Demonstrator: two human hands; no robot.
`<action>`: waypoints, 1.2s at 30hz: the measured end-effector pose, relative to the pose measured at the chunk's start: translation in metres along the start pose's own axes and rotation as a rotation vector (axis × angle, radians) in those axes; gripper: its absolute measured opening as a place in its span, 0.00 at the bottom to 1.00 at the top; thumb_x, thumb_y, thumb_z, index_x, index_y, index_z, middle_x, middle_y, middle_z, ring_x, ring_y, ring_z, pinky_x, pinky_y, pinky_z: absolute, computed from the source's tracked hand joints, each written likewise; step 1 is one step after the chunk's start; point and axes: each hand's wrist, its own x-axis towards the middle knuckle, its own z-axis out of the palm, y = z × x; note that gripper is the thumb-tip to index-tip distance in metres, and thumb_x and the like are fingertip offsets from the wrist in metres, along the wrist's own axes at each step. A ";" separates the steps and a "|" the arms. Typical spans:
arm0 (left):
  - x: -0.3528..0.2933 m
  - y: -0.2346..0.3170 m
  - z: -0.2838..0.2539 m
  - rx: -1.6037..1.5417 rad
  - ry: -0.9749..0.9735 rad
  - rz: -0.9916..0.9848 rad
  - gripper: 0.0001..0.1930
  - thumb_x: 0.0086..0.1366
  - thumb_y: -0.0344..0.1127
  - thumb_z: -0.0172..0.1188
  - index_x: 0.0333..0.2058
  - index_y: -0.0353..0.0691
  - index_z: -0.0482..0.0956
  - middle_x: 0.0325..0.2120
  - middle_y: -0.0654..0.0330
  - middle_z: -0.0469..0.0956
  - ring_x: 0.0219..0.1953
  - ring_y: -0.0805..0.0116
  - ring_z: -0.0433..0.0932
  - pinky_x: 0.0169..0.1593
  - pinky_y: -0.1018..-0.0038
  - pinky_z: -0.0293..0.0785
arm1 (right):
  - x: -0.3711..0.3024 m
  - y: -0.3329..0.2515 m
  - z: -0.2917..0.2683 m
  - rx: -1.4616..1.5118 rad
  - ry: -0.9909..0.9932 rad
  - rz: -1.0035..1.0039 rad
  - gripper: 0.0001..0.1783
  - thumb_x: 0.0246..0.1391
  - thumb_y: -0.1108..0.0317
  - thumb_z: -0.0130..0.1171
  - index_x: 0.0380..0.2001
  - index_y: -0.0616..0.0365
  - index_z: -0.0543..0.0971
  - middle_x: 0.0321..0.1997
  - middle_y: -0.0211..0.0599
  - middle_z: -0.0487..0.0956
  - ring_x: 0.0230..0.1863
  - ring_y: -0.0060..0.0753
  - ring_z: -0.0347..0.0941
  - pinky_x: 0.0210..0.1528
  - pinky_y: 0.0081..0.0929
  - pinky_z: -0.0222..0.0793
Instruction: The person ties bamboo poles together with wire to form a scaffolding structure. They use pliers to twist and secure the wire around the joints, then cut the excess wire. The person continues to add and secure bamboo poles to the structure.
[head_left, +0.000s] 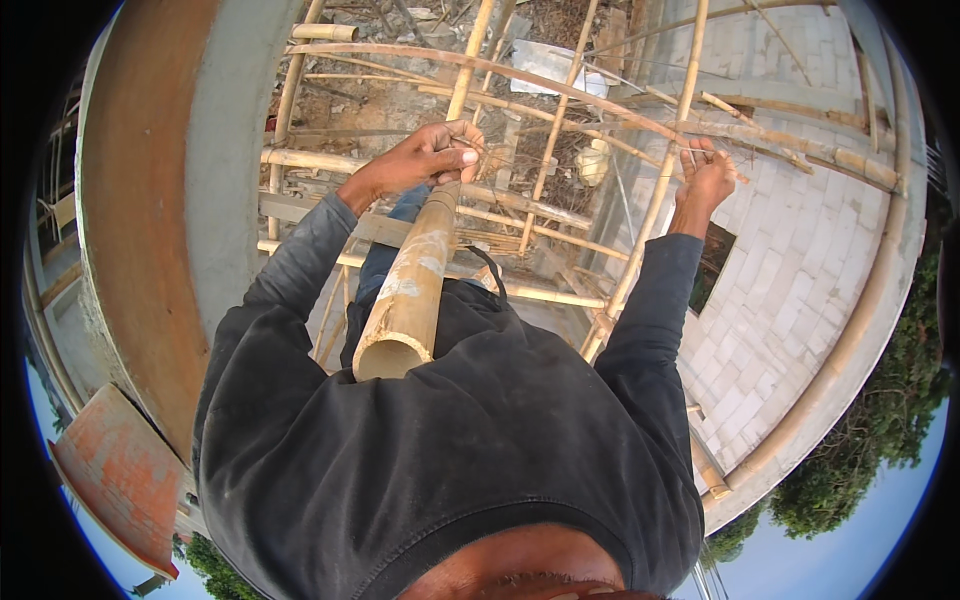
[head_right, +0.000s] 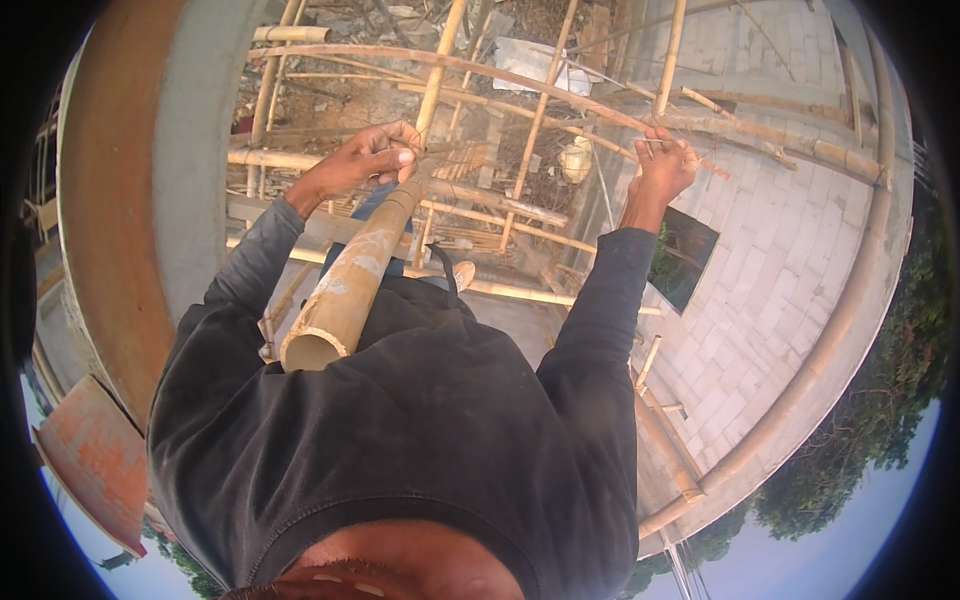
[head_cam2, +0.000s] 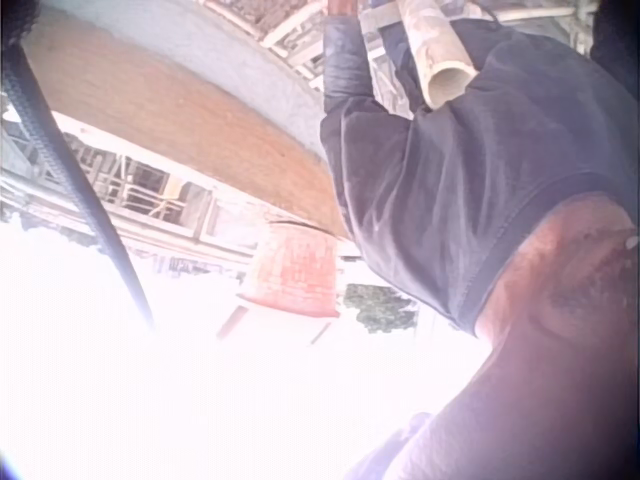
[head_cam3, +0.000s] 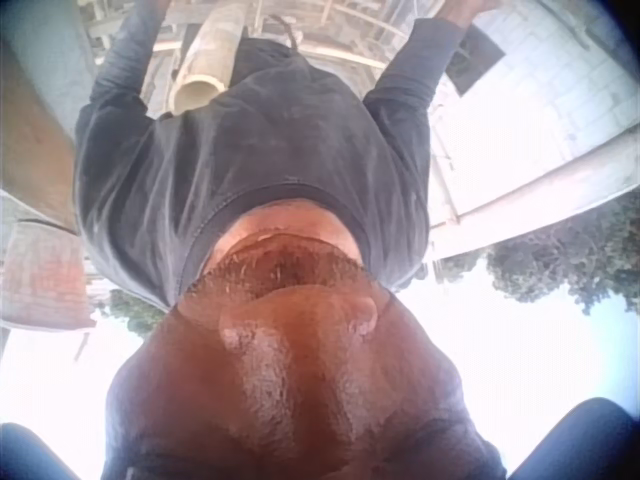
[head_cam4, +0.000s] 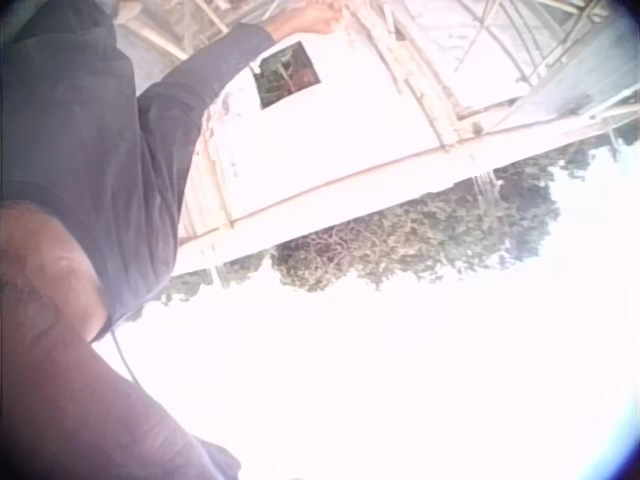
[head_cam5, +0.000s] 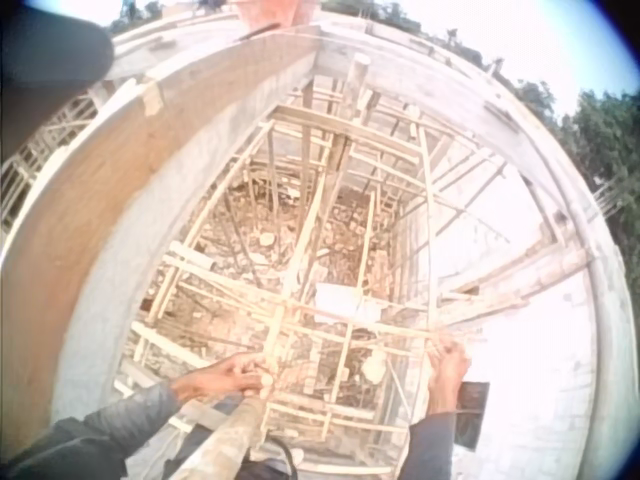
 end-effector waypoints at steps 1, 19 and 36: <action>0.003 0.000 0.001 -0.005 0.032 0.014 0.16 0.78 0.47 0.59 0.52 0.41 0.74 0.28 0.69 0.77 0.22 0.84 0.65 0.25 0.83 0.58 | -0.002 -0.002 -0.002 -0.049 0.024 -0.034 0.11 0.74 0.67 0.46 0.53 0.62 0.68 0.45 0.48 0.81 0.48 0.46 0.82 0.45 0.42 0.85; -0.005 0.014 -0.023 -0.411 0.229 0.145 0.08 0.81 0.42 0.53 0.50 0.45 0.72 0.28 0.71 0.71 0.24 0.86 0.65 0.22 0.86 0.59 | -0.020 0.083 -0.075 0.578 -0.008 0.444 0.25 0.75 0.65 0.46 0.72 0.46 0.68 0.30 0.27 0.62 0.28 0.26 0.63 0.35 0.33 0.74; 0.009 0.014 0.004 -0.393 0.174 0.063 0.09 0.77 0.35 0.56 0.52 0.42 0.71 0.33 0.65 0.76 0.26 0.84 0.70 0.24 0.86 0.65 | -0.132 0.060 -0.005 -0.082 -0.401 -0.165 0.21 0.61 0.65 0.74 0.21 0.50 0.72 0.22 0.21 0.69 0.23 0.16 0.60 0.27 0.24 0.59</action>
